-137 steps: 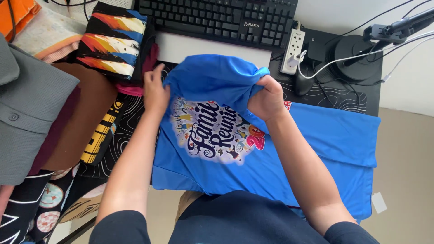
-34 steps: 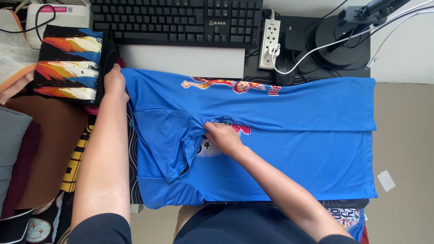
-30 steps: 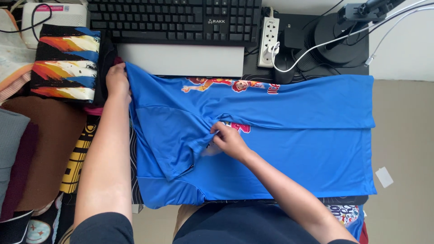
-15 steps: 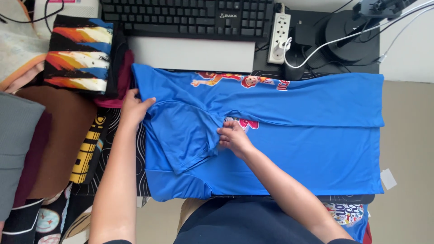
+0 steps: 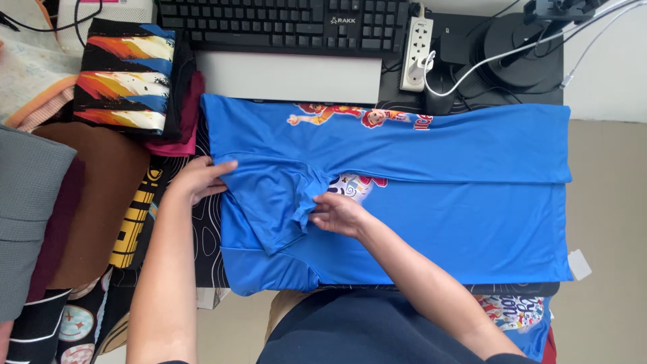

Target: Folding a black t-shirt and a blue t-shirt on a desk.

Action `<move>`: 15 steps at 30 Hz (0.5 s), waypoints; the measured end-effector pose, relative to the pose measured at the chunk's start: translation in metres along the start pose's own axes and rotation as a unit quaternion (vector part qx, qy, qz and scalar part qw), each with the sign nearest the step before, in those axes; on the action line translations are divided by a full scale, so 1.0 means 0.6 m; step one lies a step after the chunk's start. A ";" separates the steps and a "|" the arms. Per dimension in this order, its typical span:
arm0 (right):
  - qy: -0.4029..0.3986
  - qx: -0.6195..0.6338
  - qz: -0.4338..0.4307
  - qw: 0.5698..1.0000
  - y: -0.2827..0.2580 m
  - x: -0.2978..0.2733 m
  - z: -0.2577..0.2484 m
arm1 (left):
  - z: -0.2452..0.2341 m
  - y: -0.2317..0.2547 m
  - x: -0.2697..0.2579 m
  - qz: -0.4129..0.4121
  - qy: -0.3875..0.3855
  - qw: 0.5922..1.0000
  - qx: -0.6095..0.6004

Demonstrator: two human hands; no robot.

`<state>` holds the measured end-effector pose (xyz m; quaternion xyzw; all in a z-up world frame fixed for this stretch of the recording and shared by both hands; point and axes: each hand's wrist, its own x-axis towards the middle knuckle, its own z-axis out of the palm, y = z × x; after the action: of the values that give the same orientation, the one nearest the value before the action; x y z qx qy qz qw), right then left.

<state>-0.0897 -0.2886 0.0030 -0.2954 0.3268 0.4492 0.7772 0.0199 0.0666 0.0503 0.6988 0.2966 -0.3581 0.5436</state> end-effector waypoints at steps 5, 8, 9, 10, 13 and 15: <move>-0.127 0.067 0.031 0.989 -0.002 -0.009 -0.016 | -0.018 -0.018 -0.015 0.018 -0.038 0.995 -0.094; -0.111 0.067 0.048 0.990 0.007 -0.014 -0.015 | 0.001 -0.029 -0.040 0.004 -0.036 0.985 -0.166; -0.078 0.047 0.049 0.995 0.009 -0.017 -0.007 | 0.006 -0.029 -0.053 -0.023 -0.026 0.986 -0.160; -0.080 0.046 0.049 0.995 0.009 -0.016 0.000 | 0.008 -0.044 -0.048 -0.022 -0.024 0.987 -0.160; -0.011 -0.011 0.042 0.999 0.018 -0.010 0.000 | 0.011 -0.092 -0.031 -0.043 -0.060 0.994 -0.078; 0.006 -0.046 0.045 0.998 0.028 0.005 -0.014 | 0.002 -0.120 -0.015 -0.011 -0.110 0.994 0.015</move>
<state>-0.1057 -0.2865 -0.0073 -0.3186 0.3235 0.4965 0.7399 -0.0435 0.0821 0.0182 0.6596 0.2370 -0.4430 0.5590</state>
